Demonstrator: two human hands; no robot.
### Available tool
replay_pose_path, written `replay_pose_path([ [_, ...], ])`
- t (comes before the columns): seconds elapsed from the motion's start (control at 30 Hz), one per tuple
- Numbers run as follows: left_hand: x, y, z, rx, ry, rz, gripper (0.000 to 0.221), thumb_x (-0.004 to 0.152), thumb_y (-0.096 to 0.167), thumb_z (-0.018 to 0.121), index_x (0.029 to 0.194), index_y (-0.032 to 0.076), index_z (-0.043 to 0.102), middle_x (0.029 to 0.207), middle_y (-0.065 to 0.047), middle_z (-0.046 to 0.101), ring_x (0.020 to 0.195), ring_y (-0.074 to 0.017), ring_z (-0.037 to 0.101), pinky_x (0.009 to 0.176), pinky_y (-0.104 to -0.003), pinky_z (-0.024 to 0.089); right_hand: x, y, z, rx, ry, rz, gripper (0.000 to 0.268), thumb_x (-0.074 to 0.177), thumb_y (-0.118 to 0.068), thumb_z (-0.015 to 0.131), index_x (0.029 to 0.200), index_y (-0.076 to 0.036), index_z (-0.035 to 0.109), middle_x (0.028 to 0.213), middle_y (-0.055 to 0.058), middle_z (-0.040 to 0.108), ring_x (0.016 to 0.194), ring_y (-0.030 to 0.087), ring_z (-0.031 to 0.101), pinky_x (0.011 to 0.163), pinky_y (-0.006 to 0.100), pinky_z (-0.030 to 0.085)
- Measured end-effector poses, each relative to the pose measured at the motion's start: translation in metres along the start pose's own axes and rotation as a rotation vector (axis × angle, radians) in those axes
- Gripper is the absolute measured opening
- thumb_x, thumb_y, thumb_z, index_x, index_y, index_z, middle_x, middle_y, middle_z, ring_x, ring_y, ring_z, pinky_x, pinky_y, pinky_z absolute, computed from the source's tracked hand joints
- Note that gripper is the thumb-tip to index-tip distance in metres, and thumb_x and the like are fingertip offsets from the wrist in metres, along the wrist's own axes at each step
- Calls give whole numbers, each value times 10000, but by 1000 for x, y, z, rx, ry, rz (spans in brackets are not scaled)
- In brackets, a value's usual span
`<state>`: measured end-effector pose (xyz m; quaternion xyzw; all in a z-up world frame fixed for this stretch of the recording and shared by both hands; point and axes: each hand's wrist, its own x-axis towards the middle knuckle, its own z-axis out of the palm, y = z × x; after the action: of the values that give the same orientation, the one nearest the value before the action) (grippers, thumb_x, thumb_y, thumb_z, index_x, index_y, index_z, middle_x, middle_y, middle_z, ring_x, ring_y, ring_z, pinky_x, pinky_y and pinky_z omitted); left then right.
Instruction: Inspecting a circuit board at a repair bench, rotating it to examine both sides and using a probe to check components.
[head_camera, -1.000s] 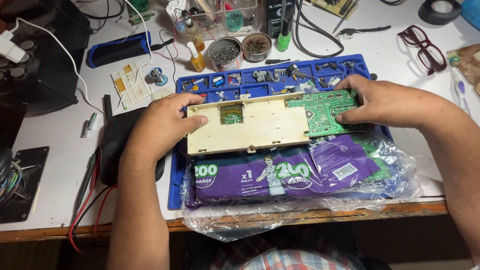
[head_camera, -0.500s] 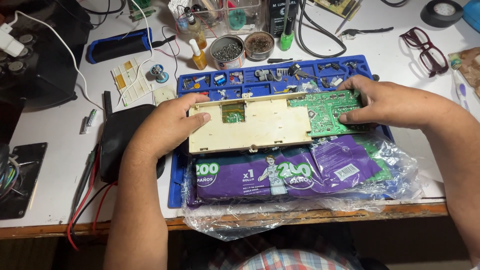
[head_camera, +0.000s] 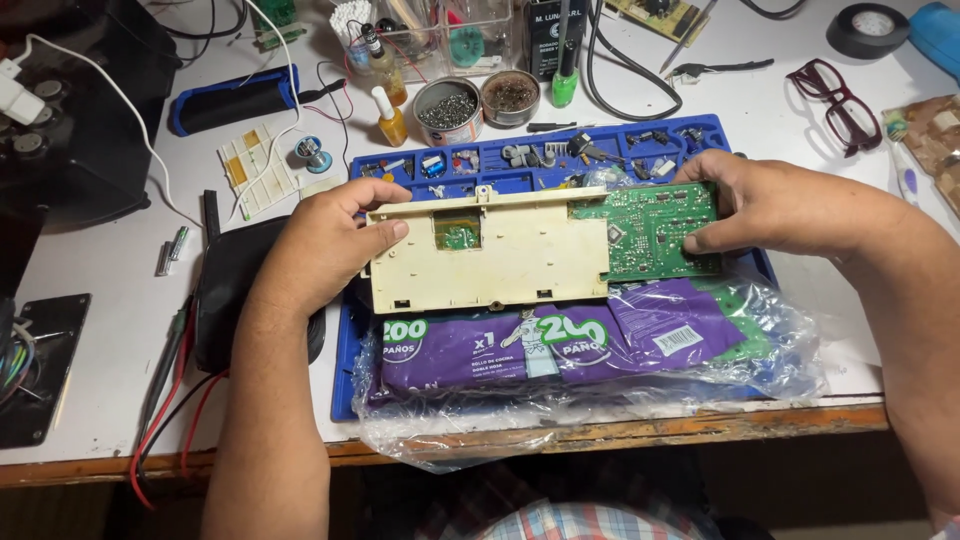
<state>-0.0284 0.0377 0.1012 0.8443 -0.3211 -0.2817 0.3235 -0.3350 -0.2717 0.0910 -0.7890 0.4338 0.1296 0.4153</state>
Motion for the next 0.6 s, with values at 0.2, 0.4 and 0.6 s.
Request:
replay_pose_path([
  [0.2, 1, 1, 1, 19, -20, -40, 363, 1071, 188, 780, 1420, 250, 855, 1205, 18, 889, 973, -123, 807, 850, -316, 608, 1, -1, -1, -177, 26, -2, 759, 965, -169, 969, 1638, -262, 629, 1034, 168, 741, 912, 323, 712, 808, 450, 500],
  [0.4, 0, -1, -1, -14, -15, -34, 353, 1061, 163, 812, 1404, 227, 866, 1128, 13, 885, 928, -114, 790, 818, -308, 614, -4, -4, -2, -221, 40, -10, 791, 947, -245, 989, 1645, -283, 620, 1055, 146, 700, 936, 309, 665, 818, 441, 473],
  [0.6, -1, -2, -1, -85, -15, -30, 343, 1046, 120, 841, 1381, 185, 871, 1123, -24, 899, 908, -128, 808, 785, -305, 653, -11, -13, 1, -299, 47, 12, 813, 951, -306, 989, 1658, -301, 589, 1092, 140, 757, 978, 314, 717, 845, 439, 500],
])
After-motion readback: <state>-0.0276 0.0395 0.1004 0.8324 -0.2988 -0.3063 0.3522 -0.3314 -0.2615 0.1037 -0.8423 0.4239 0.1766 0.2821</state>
